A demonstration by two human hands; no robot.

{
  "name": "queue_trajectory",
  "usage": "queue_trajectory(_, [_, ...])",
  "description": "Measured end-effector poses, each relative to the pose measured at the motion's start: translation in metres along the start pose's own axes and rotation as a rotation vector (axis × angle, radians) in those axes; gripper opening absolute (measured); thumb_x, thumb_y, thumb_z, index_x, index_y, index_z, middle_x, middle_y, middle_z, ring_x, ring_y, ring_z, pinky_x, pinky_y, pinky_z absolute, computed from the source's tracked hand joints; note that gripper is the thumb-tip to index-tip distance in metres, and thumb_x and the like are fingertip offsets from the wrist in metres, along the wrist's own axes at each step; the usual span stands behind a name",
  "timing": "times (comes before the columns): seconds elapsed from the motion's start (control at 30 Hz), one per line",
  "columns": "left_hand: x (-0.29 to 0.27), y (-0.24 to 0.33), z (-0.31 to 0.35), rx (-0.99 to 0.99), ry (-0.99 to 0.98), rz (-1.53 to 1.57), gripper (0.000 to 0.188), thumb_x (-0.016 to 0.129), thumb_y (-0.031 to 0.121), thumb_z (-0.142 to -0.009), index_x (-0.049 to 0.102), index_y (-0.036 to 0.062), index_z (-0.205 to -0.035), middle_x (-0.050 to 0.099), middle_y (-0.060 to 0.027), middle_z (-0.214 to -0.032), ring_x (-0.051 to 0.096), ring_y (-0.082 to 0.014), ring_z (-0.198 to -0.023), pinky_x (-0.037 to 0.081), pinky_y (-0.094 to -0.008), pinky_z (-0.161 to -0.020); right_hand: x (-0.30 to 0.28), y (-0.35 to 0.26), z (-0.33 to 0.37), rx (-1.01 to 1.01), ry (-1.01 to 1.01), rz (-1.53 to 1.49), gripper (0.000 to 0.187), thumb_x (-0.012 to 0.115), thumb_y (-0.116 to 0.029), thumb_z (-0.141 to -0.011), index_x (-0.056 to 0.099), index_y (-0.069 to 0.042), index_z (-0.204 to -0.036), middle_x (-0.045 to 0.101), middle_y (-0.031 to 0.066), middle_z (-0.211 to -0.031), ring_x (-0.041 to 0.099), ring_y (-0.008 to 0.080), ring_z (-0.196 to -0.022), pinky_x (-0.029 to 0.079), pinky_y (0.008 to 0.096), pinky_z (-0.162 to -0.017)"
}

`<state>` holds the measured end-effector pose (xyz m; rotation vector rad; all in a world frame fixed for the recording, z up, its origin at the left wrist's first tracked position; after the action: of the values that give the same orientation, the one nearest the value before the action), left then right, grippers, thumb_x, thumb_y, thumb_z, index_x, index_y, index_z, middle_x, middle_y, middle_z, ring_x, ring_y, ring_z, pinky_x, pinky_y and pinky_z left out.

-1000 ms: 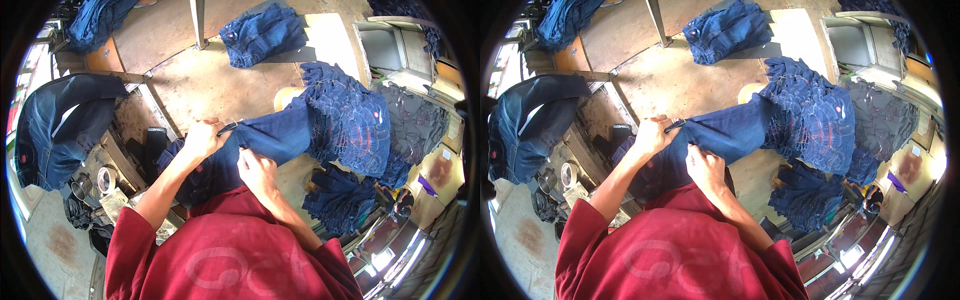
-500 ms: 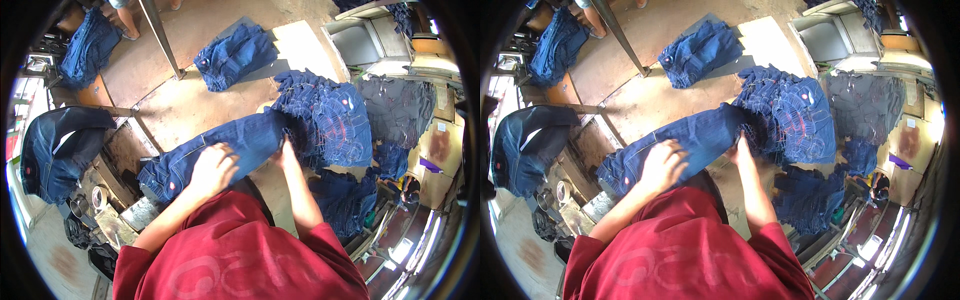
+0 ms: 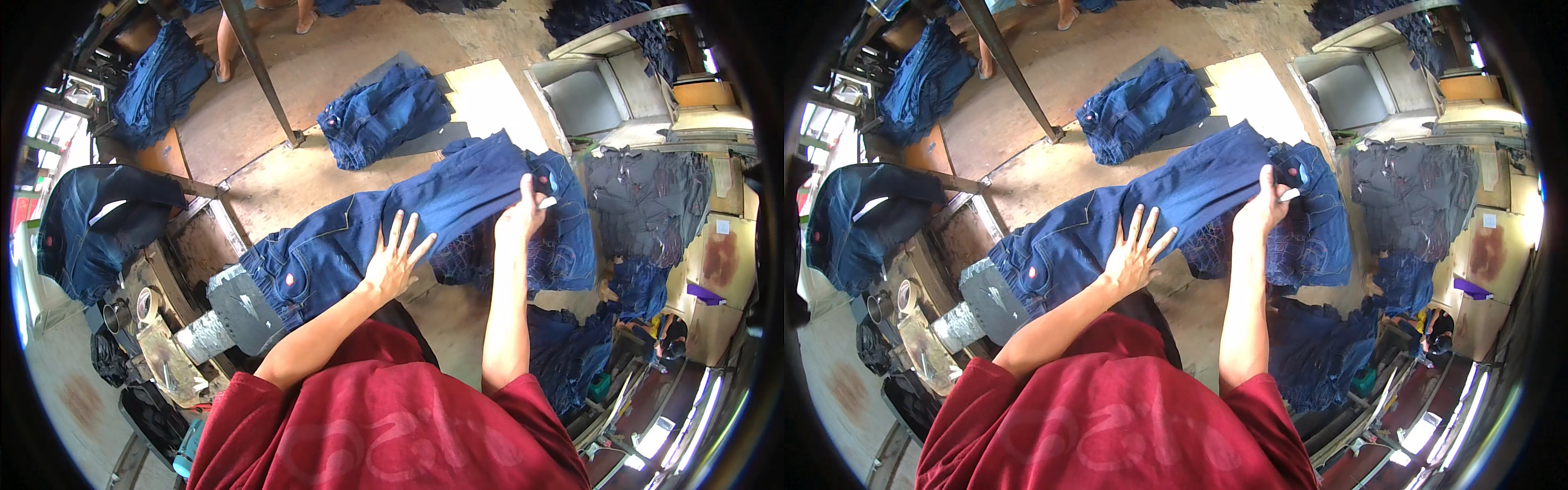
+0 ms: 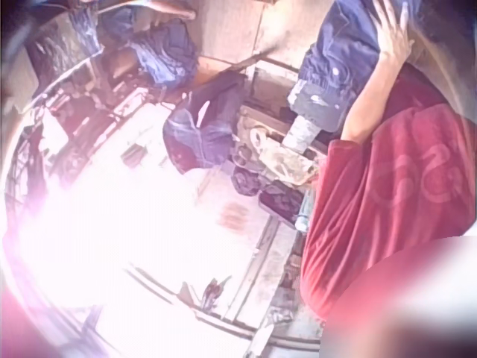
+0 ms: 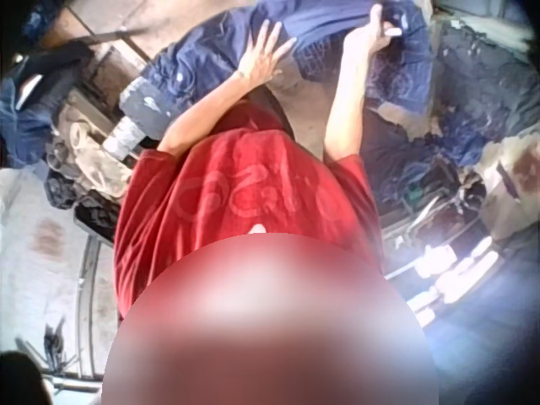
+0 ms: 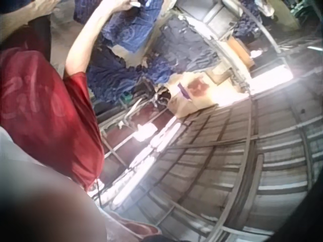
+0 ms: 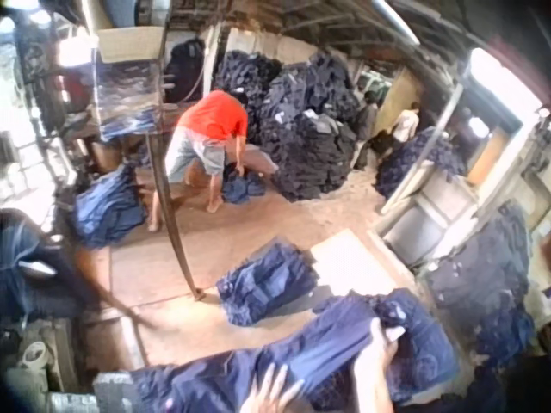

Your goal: The person repeatedly picks up denim jeans from a pile, uses a small handheld tool to scrape or abrade seams and edges, then places the jeans back on the pile. The process is repeated across multiple pairs in a workshop setting.

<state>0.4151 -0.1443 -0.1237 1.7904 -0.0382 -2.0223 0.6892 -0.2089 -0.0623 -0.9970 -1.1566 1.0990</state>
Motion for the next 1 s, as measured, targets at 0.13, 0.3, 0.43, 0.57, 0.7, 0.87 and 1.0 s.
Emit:
queue_trajectory(0.13, [0.001, 0.004, -0.007, 0.001, 0.056, 0.026, 0.114, 0.086, 0.053, -0.083, 0.02, 0.0408, -0.175, 0.01, -0.0143, -0.183, 0.008, -0.0513, -0.166, 0.029, -0.0723, -0.126, 0.01, -0.026, -0.01, 0.017, 0.016, -0.123, 0.04, 0.093, -0.017, -0.091, 0.053, -0.016, -0.086, 0.057, -0.0006, -0.098, 0.053, 0.0127, -0.1, 0.045, 0.0365, -0.096])
queue_trajectory(0.3, [0.008, 0.003, -0.007, 0.045, 0.081, -0.029, 0.105, 0.084, 0.045, -0.084, 0.03, 0.0333, -0.173, 0.016, -0.0133, -0.182, 0.008, -0.05, -0.166, 0.026, -0.0747, -0.126, 0.014, -0.078, -0.013, 0.051, -0.07, -0.301, 0.037, 0.09, -0.019, -0.093, 0.068, 0.003, -0.113, 0.072, 0.0156, -0.12, 0.074, 0.0273, -0.101, 0.065, 0.0423, -0.089])
queue_trajectory(0.43, [0.023, 0.021, -0.013, 0.017, 0.226, -0.038, 0.075, 0.071, 0.034, -0.09, 0.054, 0.0087, -0.159, 0.036, -0.0185, -0.174, 0.017, -0.0448, -0.167, 0.02, -0.0727, -0.129, 0.033, -0.118, 0.021, -0.243, -0.043, -0.109, 0.036, 0.086, -0.012, -0.097, 0.07, 0.007, -0.124, 0.074, 0.0155, -0.123, 0.075, 0.0245, -0.1, 0.065, 0.042, -0.09])
queue_trajectory(0.57, [0.042, 0.049, -0.023, -0.01, 0.223, -0.049, 0.054, 0.053, 0.028, -0.1, 0.063, -0.0076, -0.141, 0.05, -0.0301, -0.161, 0.042, -0.0417, -0.156, 0.021, -0.0704, -0.13, 0.052, -0.117, 0.108, -0.664, -0.213, 0.391, 0.025, 0.082, -0.014, -0.102, 0.076, 0.007, -0.114, 0.079, 0.0116, -0.109, 0.072, 0.0164, -0.093, 0.06, 0.0373, -0.082])
queue_trajectory(0.7, [0.057, 0.067, -0.03, -0.12, 0.158, -0.098, 0.052, 0.056, 0.028, -0.099, 0.066, -0.0061, -0.137, 0.054, -0.0247, -0.159, 0.047, -0.0383, -0.151, 0.028, -0.0658, -0.129, 0.072, -0.05, 0.211, -0.935, -1.132, 0.595, 0.02, 0.081, -0.017, -0.098, 0.08, 0.002, -0.105, 0.082, 0.0107, -0.101, 0.075, 0.019, -0.084, 0.06, 0.0353, -0.08])
queue_trajectory(0.87, [0.069, 0.081, -0.027, -0.044, 0.155, -0.197, 0.048, 0.058, 0.027, -0.098, 0.069, -0.0043, -0.133, 0.057, -0.021, -0.155, 0.048, -0.0374, -0.149, 0.031, -0.0612, -0.127, 0.078, 0.045, 0.305, -1.107, -1.838, 0.795, 0.006, 0.073, -0.013, -0.083, 0.068, -0.013, -0.087, 0.067, 0.0067, -0.08, 0.067, 0.031, -0.087, 0.053, 0.0445, -0.081])
queue_trajectory(1.0, [0.077, 0.08, -0.031, -0.042, 0.154, -0.222, 0.045, 0.06, 0.026, -0.098, 0.071, -0.0028, -0.131, 0.06, -0.0181, -0.153, 0.049, -0.0367, -0.148, 0.034, -0.0574, -0.125, 0.091, 0.028, 0.296, -1.047, -1.772, 0.864, 0.007, 0.072, -0.011, -0.083, 0.066, -0.011, -0.08, 0.064, 0.007, -0.077, 0.061, 0.0308, -0.09, 0.049, 0.0434, -0.08])
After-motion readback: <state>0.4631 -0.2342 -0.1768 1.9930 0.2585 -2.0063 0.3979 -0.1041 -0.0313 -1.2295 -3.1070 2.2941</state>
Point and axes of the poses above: each hand's wrist, its own z-axis away from the middle knuckle, its own x-axis out of the palm, y = z × x, the point moved 1 cm from there along -z, towards the middle knuckle
